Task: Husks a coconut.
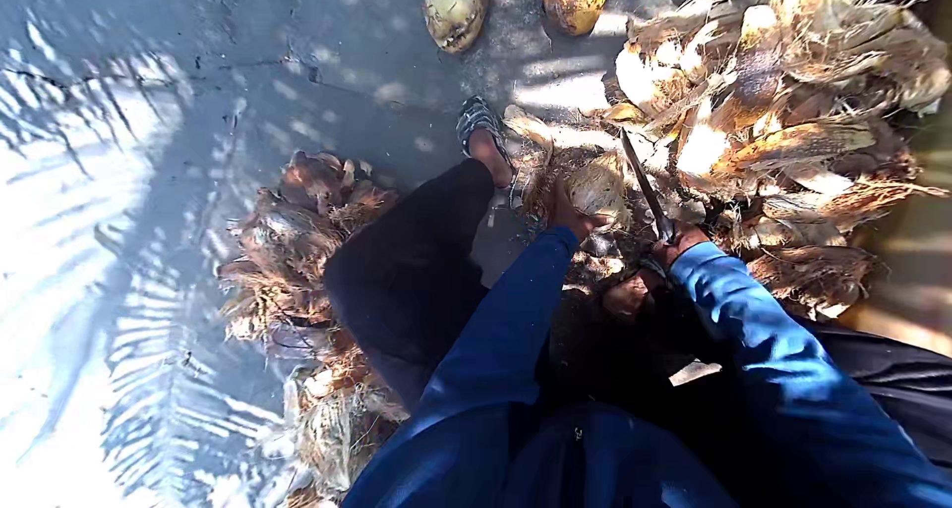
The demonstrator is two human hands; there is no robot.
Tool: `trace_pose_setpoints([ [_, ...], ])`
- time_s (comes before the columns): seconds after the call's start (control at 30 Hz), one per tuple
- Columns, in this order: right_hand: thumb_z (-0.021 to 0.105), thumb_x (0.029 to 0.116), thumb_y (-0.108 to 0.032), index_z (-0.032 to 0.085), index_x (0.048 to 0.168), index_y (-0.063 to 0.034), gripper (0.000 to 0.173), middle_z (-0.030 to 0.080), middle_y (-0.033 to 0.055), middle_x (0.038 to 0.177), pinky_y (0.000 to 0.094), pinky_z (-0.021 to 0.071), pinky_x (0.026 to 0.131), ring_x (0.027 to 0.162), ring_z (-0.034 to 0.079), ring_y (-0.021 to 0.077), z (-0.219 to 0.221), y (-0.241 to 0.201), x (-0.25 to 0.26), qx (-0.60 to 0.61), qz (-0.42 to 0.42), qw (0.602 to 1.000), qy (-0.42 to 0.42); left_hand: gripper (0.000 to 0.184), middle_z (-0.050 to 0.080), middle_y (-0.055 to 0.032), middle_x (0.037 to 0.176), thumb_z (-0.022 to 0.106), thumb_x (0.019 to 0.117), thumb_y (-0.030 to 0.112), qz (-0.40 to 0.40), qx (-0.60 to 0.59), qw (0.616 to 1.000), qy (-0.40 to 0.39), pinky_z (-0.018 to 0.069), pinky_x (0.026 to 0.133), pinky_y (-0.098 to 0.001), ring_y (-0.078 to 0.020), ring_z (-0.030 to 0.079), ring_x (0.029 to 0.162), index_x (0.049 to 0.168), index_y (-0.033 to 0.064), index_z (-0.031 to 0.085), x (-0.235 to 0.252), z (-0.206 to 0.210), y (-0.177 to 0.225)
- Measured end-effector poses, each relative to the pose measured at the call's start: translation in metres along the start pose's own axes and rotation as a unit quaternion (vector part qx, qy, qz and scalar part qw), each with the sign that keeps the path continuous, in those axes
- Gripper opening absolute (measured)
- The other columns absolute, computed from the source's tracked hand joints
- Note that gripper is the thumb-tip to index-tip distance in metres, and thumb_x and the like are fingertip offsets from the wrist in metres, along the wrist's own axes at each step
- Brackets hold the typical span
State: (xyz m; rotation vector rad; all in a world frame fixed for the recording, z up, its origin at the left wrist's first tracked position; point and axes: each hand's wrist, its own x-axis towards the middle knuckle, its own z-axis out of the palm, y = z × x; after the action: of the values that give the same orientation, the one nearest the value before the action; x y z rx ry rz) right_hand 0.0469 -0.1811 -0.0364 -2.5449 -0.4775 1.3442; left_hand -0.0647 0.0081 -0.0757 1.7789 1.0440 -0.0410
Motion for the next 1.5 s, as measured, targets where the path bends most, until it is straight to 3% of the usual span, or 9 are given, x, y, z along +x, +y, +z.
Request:
trace_pose_setpoints([
  [0.1, 0.065, 0.0999, -0.028, 0.047, 0.146, -0.0009, 0.056, 0.063, 0.0306, 0.13, 0.0636, 0.0463, 0.104, 0.123, 0.061, 0.0464, -0.005, -0.029, -0.065, -0.118, 0.031, 0.991, -0.058, 0.135, 0.029, -0.0266, 0.163, 0.099, 0.0619, 0.031, -0.056, 0.064, 0.996, -0.01, 0.0336, 0.122, -0.0467, -0.0358, 0.035, 0.15, 0.162, -0.0009, 0.014, 0.002, 0.01, -0.003],
  [0.2, 0.053, 0.1055, -0.027, 0.029, 0.161, -0.0099, 0.062, 0.055, 0.0308, 0.143, 0.0647, 0.041, 0.109, 0.133, 0.053, 0.049, -0.01, -0.05, -0.102, -0.188, 0.088, 0.973, -0.1, 0.095, 0.041, -0.028, 0.156, 0.084, 0.0823, 0.029, -0.04, 0.174, 0.982, -0.067, 0.0351, 0.12, -0.0461, -0.0364, 0.041, 0.145, 0.154, -0.0068, 0.033, 0.002, 0.006, 0.01],
  [0.37, 0.046, 0.1067, -0.023, 0.033, 0.159, -0.0086, 0.056, 0.058, 0.031, 0.139, 0.065, 0.0446, 0.103, 0.127, 0.058, 0.0509, -0.002, -0.033, -0.11, -0.246, 0.073, 0.965, -0.052, 0.057, 0.044, -0.0264, 0.154, 0.061, 0.1033, 0.014, -0.092, 0.178, 0.973, -0.111, 0.0342, 0.119, -0.0433, -0.033, 0.042, 0.144, 0.151, -0.0083, 0.038, -0.035, -0.021, 0.081],
  [0.5, 0.044, 0.1082, -0.023, 0.029, 0.161, -0.0097, 0.056, 0.053, 0.0301, 0.146, 0.0644, 0.0446, 0.104, 0.13, 0.056, 0.051, -0.003, -0.03, -0.104, -0.26, 0.091, 0.959, -0.059, 0.083, 0.027, -0.0281, 0.164, 0.068, 0.0969, 0.023, 0.01, 0.162, 0.986, -0.048, 0.025, 0.126, -0.0384, -0.0322, 0.028, 0.154, 0.158, -0.0086, 0.021, -0.006, 0.007, 0.011],
  [0.63, 0.041, 0.1094, -0.021, 0.038, 0.157, -0.0105, 0.049, 0.052, 0.0309, 0.145, 0.0685, 0.0449, 0.1, 0.129, 0.055, 0.0524, 0.002, -0.03, -0.065, -0.243, 0.073, 0.967, -0.026, 0.061, 0.055, -0.0219, 0.146, 0.076, 0.0903, 0.03, 0.022, 0.265, 0.952, -0.151, 0.0389, 0.116, -0.0502, -0.0337, 0.05, 0.139, 0.141, 0.0014, 0.057, -0.007, 0.0, 0.022],
  [0.73, 0.053, 0.1041, -0.019, 0.041, 0.152, -0.0067, 0.051, 0.061, 0.0318, 0.134, 0.0695, 0.0467, 0.1, 0.125, 0.059, 0.0521, -0.007, -0.063, -0.022, -0.187, 0.066, 0.98, 0.001, 0.129, 0.028, -0.0238, 0.164, 0.095, 0.066, 0.05, -0.053, 0.167, 0.981, -0.084, 0.0429, 0.115, -0.0483, -0.0336, 0.043, 0.145, 0.16, 0.0014, 0.021, -0.007, 0.001, 0.028],
  [0.83, 0.058, 0.1037, -0.016, 0.039, 0.153, -0.0019, 0.054, 0.06, 0.033, 0.135, 0.0665, 0.0444, 0.105, 0.127, 0.058, 0.0499, -0.026, -0.077, -0.006, -0.152, 0.067, 0.986, -0.029, 0.145, 0.025, -0.0231, 0.166, 0.1, 0.0553, 0.049, -0.073, 0.123, 0.988, -0.051, 0.0445, 0.114, -0.0503, -0.0347, 0.044, 0.145, 0.162, 0.0048, 0.012, -0.007, 0.004, 0.022],
  [1.03, 0.05, 0.1051, -0.025, 0.042, 0.154, -0.0072, 0.052, 0.059, 0.0308, 0.137, 0.0699, 0.0436, 0.1, 0.125, 0.058, 0.0529, -0.014, -0.034, -0.078, -0.253, 0.06, 0.964, -0.062, 0.087, 0.04, -0.0273, 0.156, 0.09, 0.0765, 0.03, 0.018, 0.157, 0.983, -0.094, 0.0353, 0.12, -0.0445, -0.0351, 0.04, 0.146, 0.145, -0.0033, 0.049, 0.002, 0.001, 0.009],
  [1.5, 0.05, 0.1065, -0.016, 0.039, 0.155, -0.012, 0.05, 0.059, 0.0329, 0.135, 0.0716, 0.0451, 0.098, 0.123, 0.058, 0.0558, -0.013, -0.091, -0.038, -0.225, -0.001, 0.973, -0.051, 0.061, 0.06, -0.0191, 0.143, 0.075, 0.0919, 0.041, 0.053, 0.283, 0.944, -0.16, 0.0352, 0.119, -0.049, -0.0316, 0.051, 0.139, 0.137, 0.0032, 0.062, 0.001, -0.01, 0.028],
])
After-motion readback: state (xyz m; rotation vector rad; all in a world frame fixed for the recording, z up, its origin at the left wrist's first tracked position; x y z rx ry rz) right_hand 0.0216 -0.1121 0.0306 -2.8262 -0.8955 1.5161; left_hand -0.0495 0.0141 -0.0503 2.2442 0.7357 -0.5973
